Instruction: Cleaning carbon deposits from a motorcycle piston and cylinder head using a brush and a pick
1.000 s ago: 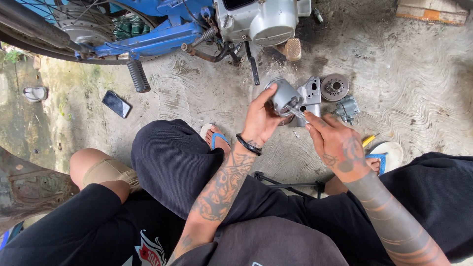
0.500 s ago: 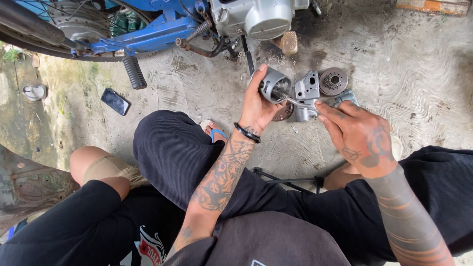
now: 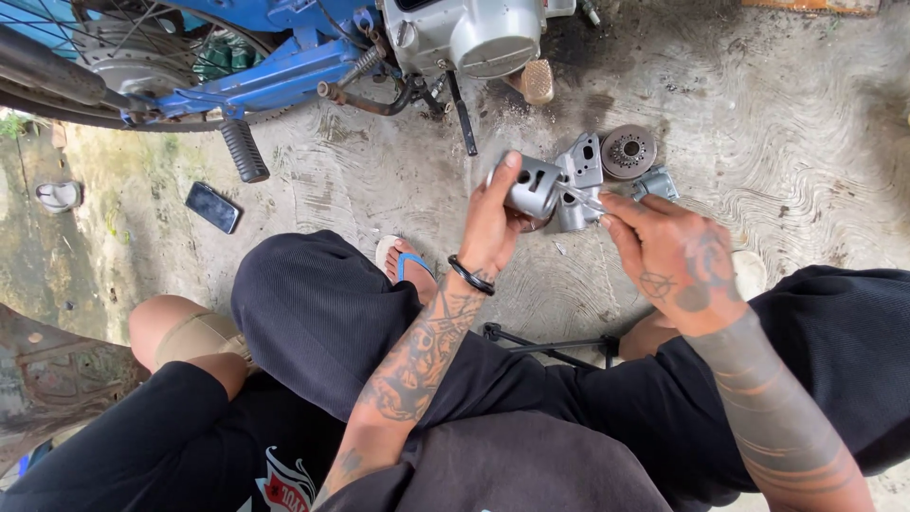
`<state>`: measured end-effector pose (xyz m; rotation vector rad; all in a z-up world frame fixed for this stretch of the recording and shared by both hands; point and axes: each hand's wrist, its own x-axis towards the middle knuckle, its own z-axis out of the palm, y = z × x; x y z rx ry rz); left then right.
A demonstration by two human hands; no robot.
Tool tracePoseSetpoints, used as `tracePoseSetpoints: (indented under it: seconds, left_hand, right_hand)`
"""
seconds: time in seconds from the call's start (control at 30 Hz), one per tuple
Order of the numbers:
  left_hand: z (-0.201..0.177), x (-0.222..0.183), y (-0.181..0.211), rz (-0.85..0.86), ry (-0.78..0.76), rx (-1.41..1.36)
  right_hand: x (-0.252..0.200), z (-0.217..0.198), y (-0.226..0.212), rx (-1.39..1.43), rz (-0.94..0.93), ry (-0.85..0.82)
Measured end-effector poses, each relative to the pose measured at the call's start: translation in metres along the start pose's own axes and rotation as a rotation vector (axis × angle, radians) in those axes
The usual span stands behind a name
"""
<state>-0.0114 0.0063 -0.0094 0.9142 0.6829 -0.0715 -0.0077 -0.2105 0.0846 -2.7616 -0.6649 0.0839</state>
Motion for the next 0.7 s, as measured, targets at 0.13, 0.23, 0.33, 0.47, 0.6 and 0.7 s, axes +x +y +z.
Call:
tracePoseSetpoints:
  seconds: [0.13, 0.23, 0.33, 0.47, 0.6, 0.7]
  left_hand:
    - [-0.008, 0.007, 0.004, -0.035, 0.012, -0.096]
    - [-0.009, 0.003, 0.018, -0.101, 0.014, -0.098]
    - [0.003, -0.009, 0.026, -0.255, 0.021, -0.064]
    - [-0.010, -0.009, 0.034, -0.202, -0.166, -0.122]
    - [-0.009, -0.011, 0.043, -0.141, -0.128, -0.066]
    - [-0.012, -0.004, 0.029, -0.264, -0.116, -0.062]
  right_hand:
    - [0.002, 0.002, -0.005, 0.090, 0.006, -0.080]
    - [-0.001, 0.000, 0.001, -0.007, -0.051, -0.015]
    - [0.004, 0.009, -0.002, -0.092, -0.205, 0.201]
    - [0.012, -0.006, -0.004, -0.007, -0.210, 0.182]
    - [0.014, -0.006, 0.023, -0.251, -0.275, 0.375]
    - [0.015, 0.007, 0.036, -0.221, -0.309, 0.385]
